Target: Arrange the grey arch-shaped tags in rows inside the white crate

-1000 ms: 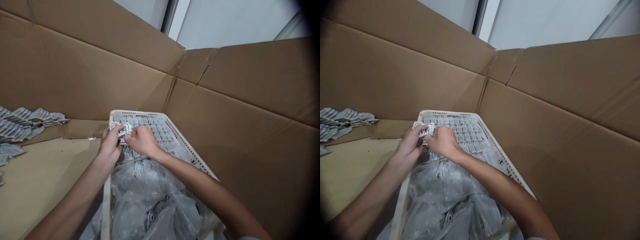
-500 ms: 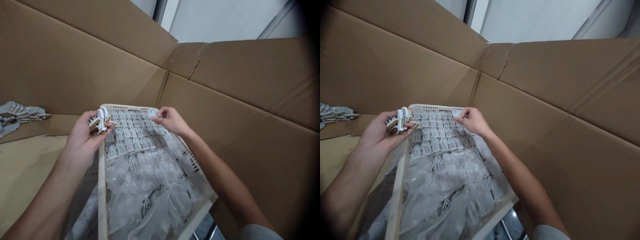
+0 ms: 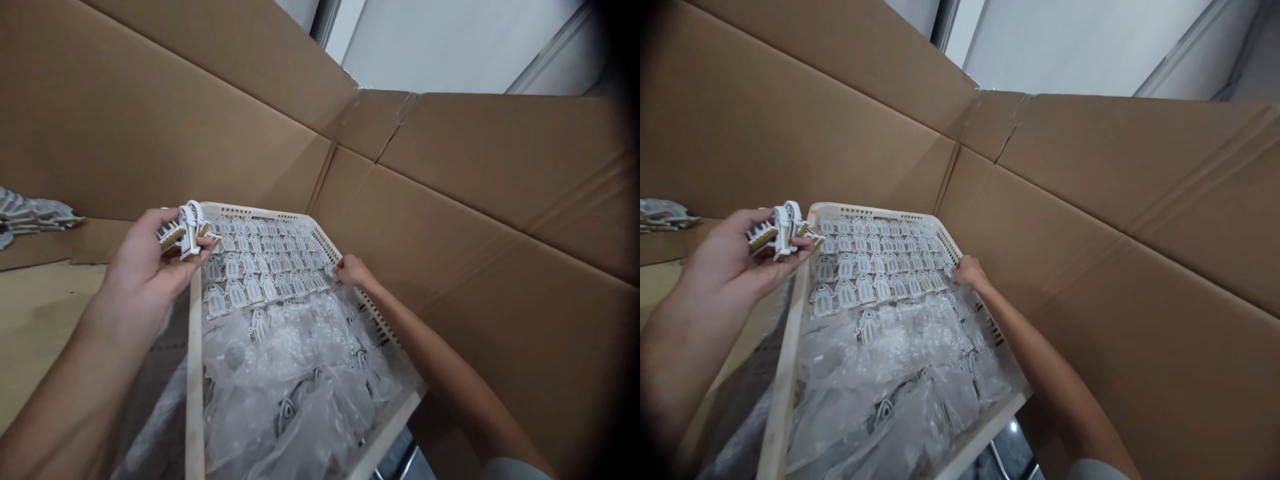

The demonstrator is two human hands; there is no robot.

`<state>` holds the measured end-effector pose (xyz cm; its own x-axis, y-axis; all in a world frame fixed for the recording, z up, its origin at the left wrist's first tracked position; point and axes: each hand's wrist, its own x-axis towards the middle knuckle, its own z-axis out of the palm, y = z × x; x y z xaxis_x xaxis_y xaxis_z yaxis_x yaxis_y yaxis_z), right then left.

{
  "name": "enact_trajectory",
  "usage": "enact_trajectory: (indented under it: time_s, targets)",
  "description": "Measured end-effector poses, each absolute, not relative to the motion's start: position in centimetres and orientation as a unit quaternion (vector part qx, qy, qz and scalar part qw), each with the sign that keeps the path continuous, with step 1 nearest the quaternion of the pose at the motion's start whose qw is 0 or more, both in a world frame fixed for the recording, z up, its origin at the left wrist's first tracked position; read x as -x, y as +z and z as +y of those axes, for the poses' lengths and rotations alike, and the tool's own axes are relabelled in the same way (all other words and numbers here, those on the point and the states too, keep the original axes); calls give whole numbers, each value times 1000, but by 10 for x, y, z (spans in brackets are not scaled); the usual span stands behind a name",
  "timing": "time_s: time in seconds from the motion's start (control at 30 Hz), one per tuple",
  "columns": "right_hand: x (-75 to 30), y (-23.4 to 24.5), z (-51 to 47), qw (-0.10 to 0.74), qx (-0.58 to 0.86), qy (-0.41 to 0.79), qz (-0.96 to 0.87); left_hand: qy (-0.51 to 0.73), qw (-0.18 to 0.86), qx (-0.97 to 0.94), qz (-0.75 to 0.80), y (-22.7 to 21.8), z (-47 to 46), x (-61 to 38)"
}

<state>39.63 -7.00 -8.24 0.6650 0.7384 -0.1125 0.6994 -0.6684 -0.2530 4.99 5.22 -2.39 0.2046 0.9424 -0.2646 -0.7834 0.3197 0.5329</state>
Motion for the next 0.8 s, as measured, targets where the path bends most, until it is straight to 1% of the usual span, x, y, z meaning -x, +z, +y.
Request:
enact_trajectory:
  time_s: [0.37, 0.8]
  targets:
    - [-397, -111, -78, 80, 915, 55, -391, 560, 744, -154, 330, -19, 46, -55]
    - [-396, -116, -79, 78, 900, 36, -428, 560, 742, -173, 326, -21, 45, -54]
